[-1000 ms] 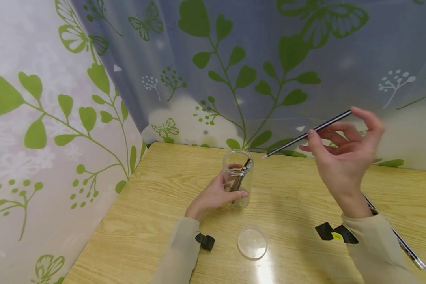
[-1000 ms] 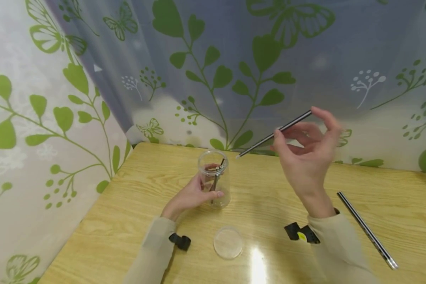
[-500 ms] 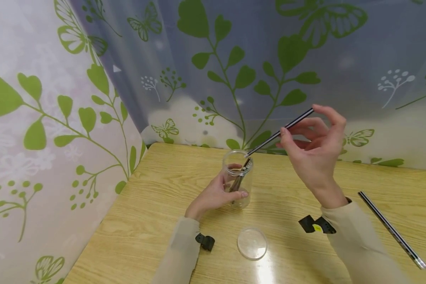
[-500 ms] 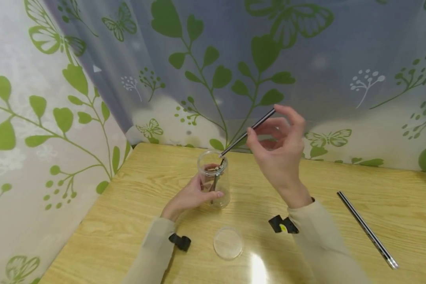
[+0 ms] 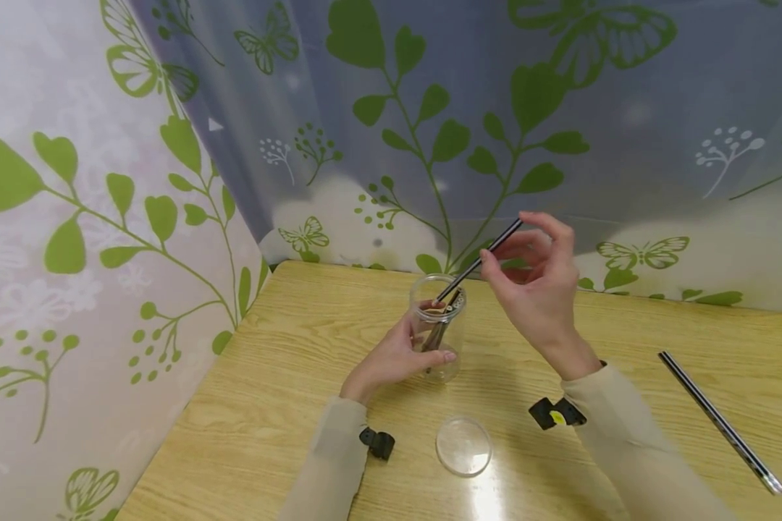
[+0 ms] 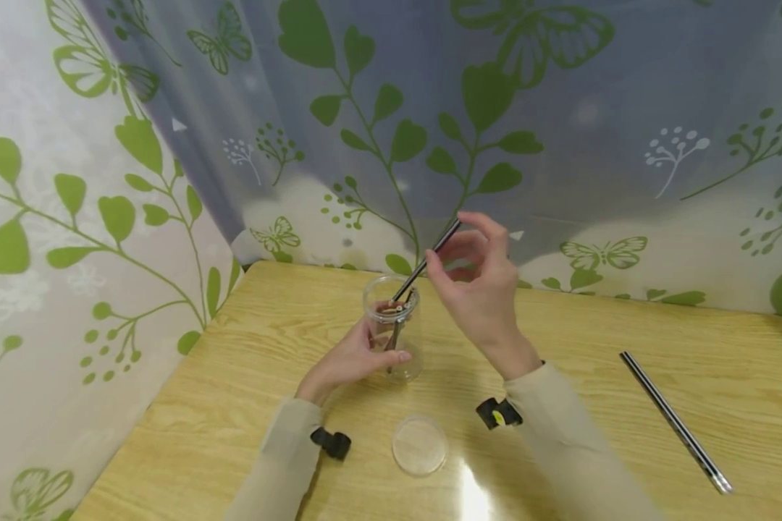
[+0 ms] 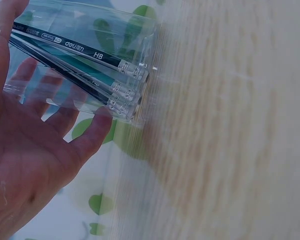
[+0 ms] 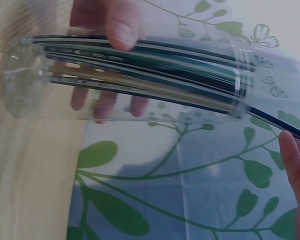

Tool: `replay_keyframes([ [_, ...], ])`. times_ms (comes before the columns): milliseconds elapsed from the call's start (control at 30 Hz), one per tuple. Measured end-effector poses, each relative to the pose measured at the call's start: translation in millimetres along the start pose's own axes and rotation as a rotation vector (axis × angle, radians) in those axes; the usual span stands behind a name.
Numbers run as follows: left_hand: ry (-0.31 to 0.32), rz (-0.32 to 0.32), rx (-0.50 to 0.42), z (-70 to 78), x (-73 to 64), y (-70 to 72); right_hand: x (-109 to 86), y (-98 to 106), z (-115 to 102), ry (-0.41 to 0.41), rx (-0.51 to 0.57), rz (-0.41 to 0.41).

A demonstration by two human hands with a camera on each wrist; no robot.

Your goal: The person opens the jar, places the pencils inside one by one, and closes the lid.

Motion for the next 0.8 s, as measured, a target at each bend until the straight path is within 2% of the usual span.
replay_keyframes([
  [100,0.008,0.000,-0.003,-0.4,0.3,0.2,-3.1,-4.2,3.5,0.005,-0.043,-0.026],
  [367,-0.051,-0.012,-0.003,1.6,3.2,0.8,-6.7,-15.9,9.0,0.056,-0.111,-0.119],
  [667,-0.028,-0.005,-0.015,1.0,2.9,-0.3,-8.8,-34.5,16.2,0.049,-0.209,-0.334],
  [800,-0.014,-0.006,-0.010,0.6,1.8,-0.7,-10.5,-39.7,18.3,0.018,-0.223,-0.378],
])
Point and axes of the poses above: each hand's wrist, its own x-axis towards the middle knuckle, its own y-axis out of the back of the hand, z = x × y, the point moved 6 cm from there along x, towards the middle knuckle, and after that the axes turned 2 degrees about x, right-handed, at the moved point
